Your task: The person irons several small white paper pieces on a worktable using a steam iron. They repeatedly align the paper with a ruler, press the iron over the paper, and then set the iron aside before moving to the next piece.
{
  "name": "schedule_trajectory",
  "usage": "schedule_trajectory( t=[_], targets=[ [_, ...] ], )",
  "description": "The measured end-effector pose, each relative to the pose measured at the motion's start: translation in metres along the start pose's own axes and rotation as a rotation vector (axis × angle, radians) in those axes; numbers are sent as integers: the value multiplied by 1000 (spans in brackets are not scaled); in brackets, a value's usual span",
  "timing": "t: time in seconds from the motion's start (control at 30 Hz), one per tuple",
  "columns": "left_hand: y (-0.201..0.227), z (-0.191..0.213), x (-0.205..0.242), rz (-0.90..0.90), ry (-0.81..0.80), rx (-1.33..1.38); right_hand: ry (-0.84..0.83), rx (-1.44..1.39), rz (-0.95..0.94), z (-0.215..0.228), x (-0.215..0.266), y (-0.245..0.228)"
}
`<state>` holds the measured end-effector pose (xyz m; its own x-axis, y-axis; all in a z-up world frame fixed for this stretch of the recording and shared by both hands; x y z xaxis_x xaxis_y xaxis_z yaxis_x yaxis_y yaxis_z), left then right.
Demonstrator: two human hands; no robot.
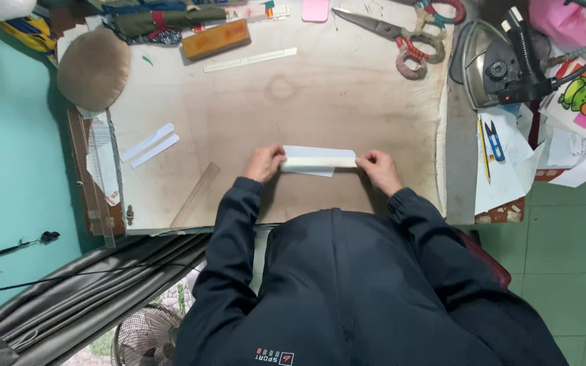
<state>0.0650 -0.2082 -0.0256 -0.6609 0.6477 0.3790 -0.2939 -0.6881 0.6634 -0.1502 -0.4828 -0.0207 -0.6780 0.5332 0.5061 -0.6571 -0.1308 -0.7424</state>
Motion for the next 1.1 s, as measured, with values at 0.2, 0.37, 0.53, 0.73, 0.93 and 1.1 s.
schedule_trajectory(
  t=[0.2, 0.37, 0.53, 0.73, 0.93, 1.1],
  targets=[
    [-12, 0, -23, -35, 91, -82, 28, 104, -25, 3, -4, -18],
    [-7, 1, -16, -38, 131, -81, 44, 121, -14, 3, -3, -18],
    [-7, 6, -15, -51, 132, -44, 54, 157, 1, 2, -5, -20],
    [1, 7, -15, -98, 153, -37, 56, 104, 26, 2, -6, -20],
    [-3, 7, -15, -112, 160, -30, 63, 89, 33, 2, -7, -21],
    [-5, 5, -17, -69, 143, -16, 60, 88, 28, 2, -8, -19]
  ],
)
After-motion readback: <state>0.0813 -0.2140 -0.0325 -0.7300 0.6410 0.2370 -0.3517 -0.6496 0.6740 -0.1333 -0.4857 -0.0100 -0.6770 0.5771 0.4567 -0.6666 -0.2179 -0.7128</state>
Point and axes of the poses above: each hand's wrist, its own x-axis away from the middle knuckle, its own z-axis out of the back of the hand, y = z × x, the point moved 7 cm from there along -x, towards the middle knuckle, and after that the axes turned 2 degrees about y, right-handed, at the moved point
